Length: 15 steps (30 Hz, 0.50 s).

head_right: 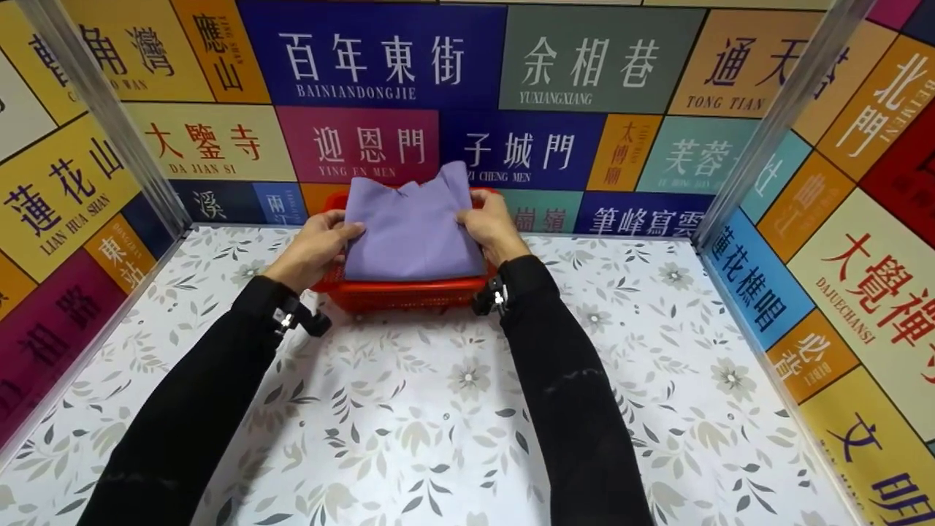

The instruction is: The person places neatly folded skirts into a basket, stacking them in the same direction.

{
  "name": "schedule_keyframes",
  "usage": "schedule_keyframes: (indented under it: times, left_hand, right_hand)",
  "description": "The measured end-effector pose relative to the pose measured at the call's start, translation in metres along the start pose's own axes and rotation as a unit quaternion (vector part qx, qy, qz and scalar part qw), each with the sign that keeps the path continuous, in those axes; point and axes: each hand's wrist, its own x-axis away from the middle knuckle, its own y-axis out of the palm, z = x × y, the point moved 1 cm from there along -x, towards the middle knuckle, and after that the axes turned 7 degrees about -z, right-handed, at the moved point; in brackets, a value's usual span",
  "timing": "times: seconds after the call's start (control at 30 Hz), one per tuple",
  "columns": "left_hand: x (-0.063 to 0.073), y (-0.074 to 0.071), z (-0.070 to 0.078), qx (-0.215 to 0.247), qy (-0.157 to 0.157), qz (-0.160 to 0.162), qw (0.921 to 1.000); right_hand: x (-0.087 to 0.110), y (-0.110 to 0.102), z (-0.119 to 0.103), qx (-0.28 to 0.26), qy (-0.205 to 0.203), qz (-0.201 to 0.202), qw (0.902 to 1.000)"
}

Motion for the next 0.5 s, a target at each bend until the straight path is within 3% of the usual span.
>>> schedule_keyframes:
  times: [0.13,0.3,0.5]
  left_hand:
    - [-0.005,0.003,-0.002,0.008,0.014,0.005,0.9999]
    - [-0.008,0.006,-0.007,-0.002,0.002,0.001,1.0000]
    - [-0.007,0.005,-0.010,-0.040,0.000,0.004,0.9992]
  right_hand:
    - [-0.004,0.004,0.003,0.007,-0.015,0.006,0.9998]
    - [-0.008,0.004,0.013,0.054,-0.007,0.006,0.9985]
    - [-0.004,0.001,0.024,0.158,0.020,-0.015,0.9871]
